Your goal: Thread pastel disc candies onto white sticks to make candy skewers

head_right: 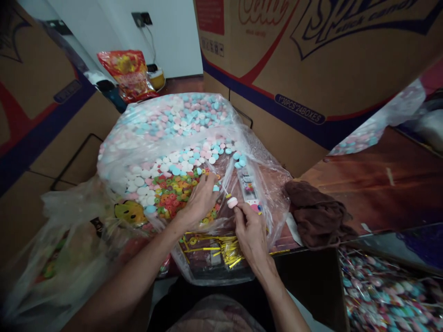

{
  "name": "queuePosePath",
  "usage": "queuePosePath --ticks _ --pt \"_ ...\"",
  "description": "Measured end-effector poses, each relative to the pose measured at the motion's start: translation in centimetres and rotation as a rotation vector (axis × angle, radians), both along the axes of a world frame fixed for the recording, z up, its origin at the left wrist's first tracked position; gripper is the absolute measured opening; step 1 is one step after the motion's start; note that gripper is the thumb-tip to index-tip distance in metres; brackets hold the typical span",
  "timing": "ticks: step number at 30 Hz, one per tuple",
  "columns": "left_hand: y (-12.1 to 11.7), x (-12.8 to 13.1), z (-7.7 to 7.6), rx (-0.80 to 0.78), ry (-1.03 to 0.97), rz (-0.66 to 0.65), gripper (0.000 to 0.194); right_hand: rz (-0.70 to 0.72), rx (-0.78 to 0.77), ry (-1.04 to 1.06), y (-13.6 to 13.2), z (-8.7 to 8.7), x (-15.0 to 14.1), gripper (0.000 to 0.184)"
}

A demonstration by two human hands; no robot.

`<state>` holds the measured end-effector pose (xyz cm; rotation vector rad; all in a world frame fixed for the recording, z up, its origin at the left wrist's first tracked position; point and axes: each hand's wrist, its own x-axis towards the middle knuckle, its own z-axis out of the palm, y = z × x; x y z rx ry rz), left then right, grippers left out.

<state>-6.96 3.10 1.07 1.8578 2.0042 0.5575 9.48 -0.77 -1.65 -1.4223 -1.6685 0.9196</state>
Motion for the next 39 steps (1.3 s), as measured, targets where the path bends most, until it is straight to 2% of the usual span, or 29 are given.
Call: queuePosePath --ticks 3,6,8,11,14,17,22,31,39 --pt "-0.1 -0.8 -0.6 0.052 -0.230 0.064 0.027 0.009 -0.003 0.011 -0.2 0.0 0.2 0.027" --pt "-0.8 -2.1 -1.0 0.013 -0.631 0.083 0.015 0.022 0.008 0.044 -0.4 -0.1 0.2 0.027" --pt "-1.4 -2.8 -1.0 -0.004 -0.866 0.082 0.016 0.045 0.025 0.073 -0.6 0.0 0.1 0.026" --pt "-2.2 -3.4 -1.0 0.053 -1.037 0.105 0.024 0.089 0.033 0.105 -0.9 0.4 -0.4 0.025" --pt "-2.4 -3.5 -1.2 0.105 -1.046 0.181 0.032 0.120 0.033 0.084 -1.3 1.0 -0.8 0.025" --pt "-2.5 -3.3 -1.5 0.145 -1.031 0.243 0.027 0.138 0.069 0.016 -1.4 1.6 -1.1 0.025" --pt "-2.7 -2.9 -1.7 0.164 -0.970 0.254 0.025 0.151 0.116 -0.078 -1.2 2.0 -1.0 0.025" --pt "-3.0 -2.2 -2.0 0.237 -0.789 0.168 0.023 0.150 0.157 -0.230 -1.1 2.7 -1.3 0.030" --pt "-3.6 -2.5 -2.4 0.242 -0.694 0.032 0.030 0.183 0.120 -0.192 -0.8 2.8 -1.7 0.029"
